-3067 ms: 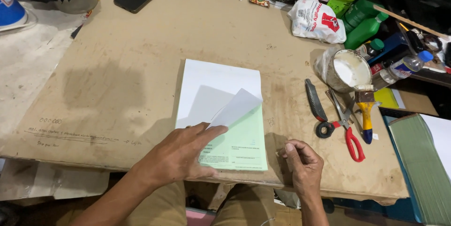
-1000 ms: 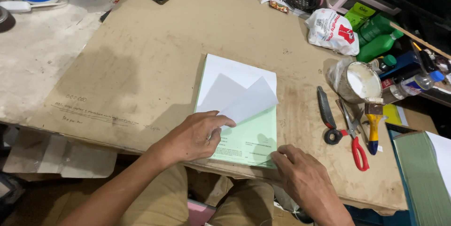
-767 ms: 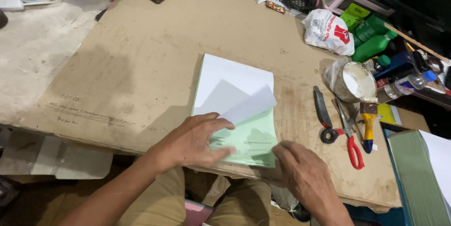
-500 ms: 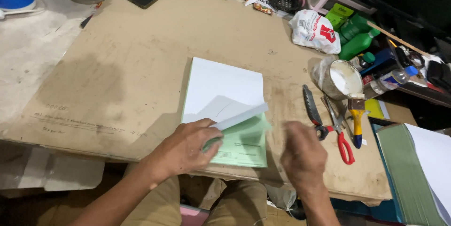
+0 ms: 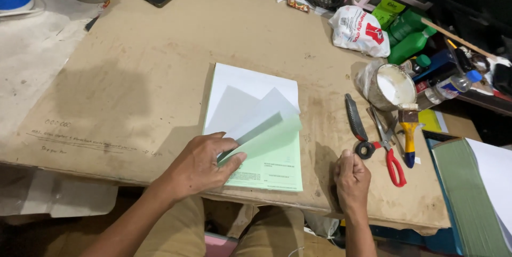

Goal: Reviewing a stack of printed pages and using a calculator to sum or verify values.

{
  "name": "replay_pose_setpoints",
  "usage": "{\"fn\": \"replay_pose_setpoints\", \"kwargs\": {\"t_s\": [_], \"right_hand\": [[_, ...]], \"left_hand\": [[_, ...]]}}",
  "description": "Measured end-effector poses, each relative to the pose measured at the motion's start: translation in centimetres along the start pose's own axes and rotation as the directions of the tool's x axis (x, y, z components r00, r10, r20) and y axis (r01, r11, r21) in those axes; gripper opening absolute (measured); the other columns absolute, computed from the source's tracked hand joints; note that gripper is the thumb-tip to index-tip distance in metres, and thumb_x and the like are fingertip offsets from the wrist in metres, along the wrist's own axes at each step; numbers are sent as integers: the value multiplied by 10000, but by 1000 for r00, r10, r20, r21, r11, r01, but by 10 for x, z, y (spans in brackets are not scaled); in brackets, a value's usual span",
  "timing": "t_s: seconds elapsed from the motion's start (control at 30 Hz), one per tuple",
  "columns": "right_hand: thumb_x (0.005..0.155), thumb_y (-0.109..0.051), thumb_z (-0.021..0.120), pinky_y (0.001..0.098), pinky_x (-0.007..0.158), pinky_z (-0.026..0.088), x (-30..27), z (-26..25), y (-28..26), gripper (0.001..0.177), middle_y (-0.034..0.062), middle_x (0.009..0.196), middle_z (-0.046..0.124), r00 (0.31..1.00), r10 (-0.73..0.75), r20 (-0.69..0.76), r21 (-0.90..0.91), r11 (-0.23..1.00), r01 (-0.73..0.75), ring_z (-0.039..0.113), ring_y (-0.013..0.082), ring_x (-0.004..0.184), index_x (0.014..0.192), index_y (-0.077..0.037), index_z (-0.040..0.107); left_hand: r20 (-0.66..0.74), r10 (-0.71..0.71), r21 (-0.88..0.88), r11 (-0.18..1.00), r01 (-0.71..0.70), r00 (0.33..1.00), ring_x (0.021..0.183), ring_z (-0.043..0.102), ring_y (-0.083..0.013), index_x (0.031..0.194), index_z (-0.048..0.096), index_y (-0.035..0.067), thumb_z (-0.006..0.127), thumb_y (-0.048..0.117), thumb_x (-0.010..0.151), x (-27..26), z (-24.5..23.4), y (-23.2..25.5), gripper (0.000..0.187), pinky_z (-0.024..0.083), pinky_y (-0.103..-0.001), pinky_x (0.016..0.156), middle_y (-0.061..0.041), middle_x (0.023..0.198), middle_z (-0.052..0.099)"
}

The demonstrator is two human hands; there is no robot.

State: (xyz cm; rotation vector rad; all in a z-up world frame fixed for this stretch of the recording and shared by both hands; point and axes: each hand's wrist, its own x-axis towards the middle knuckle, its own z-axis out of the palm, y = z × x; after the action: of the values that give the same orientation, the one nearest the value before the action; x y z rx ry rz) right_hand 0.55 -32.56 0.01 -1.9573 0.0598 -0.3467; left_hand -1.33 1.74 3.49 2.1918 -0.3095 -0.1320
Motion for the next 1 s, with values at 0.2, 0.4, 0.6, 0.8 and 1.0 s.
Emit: {"fn": "replay_pose_setpoints", "kwargs": {"t_s": [0.2, 0.4, 0.6, 0.8, 1.0], "right_hand": [[1087, -408, 503, 259, 501, 288, -2, 0, -2, 494, -47, 590, 353, 1000, 7, -23, -42, 999, -8, 323, 63, 546, 672, -195, 342], [1124, -292, 458, 228, 444, 354, 1, -1, 20, 224, -9, 700, 511, 995, -93, 38, 88, 992, 89, 417, 72, 532, 1088, -116, 592], [1128, -278, 399, 275, 505, 310, 0, -5, 24, 236, 23, 752, 513, 998, 69, 6, 164, 984, -69, 438, 125, 582, 950, -160, 499], [1121, -317, 402, 293, 442, 266, -8, -2, -1, 487, 26, 560, 387, 998, 55, 32, -30, 998, -54, 343, 123, 496, 666, -144, 397], [1079, -461, 539, 256, 440, 250, -13, 2, -10, 614, -5, 508, 372, 995, 86, -59, -19, 996, -87, 314, 88, 463, 568, -146, 408]], "left_hand": [[-64, 137, 49, 990, -134, 989, 624, 481, -143, 652, 528, 138, 634, 361, 985, 1, 4, -7, 414, 395, -328, 610, 26, 591, 479], [-42, 88, 48, 995, -86, 995, 582, 608, -178, 1009, 770, 148, 628, 408, 929, 1, 0, -1, 307, 488, -366, 592, 7, 812, 740], [63, 6, -2, 1000, -6, 998, 776, 748, -205, 1294, 691, 191, 574, 480, 907, 2, -8, 9, 497, 615, -404, 800, 1, 1265, 750], [128, -34, -16, 999, 36, 991, 1149, 703, -229, 1285, 676, 189, 464, 817, 711, -3, -25, 22, 876, 552, -458, 958, -30, 1348, 708], [138, -67, -33, 997, 72, 988, 610, 616, -155, 1229, 704, 253, 702, 383, 851, 0, -24, 16, 400, 515, -328, 787, 78, 1277, 752]]}}
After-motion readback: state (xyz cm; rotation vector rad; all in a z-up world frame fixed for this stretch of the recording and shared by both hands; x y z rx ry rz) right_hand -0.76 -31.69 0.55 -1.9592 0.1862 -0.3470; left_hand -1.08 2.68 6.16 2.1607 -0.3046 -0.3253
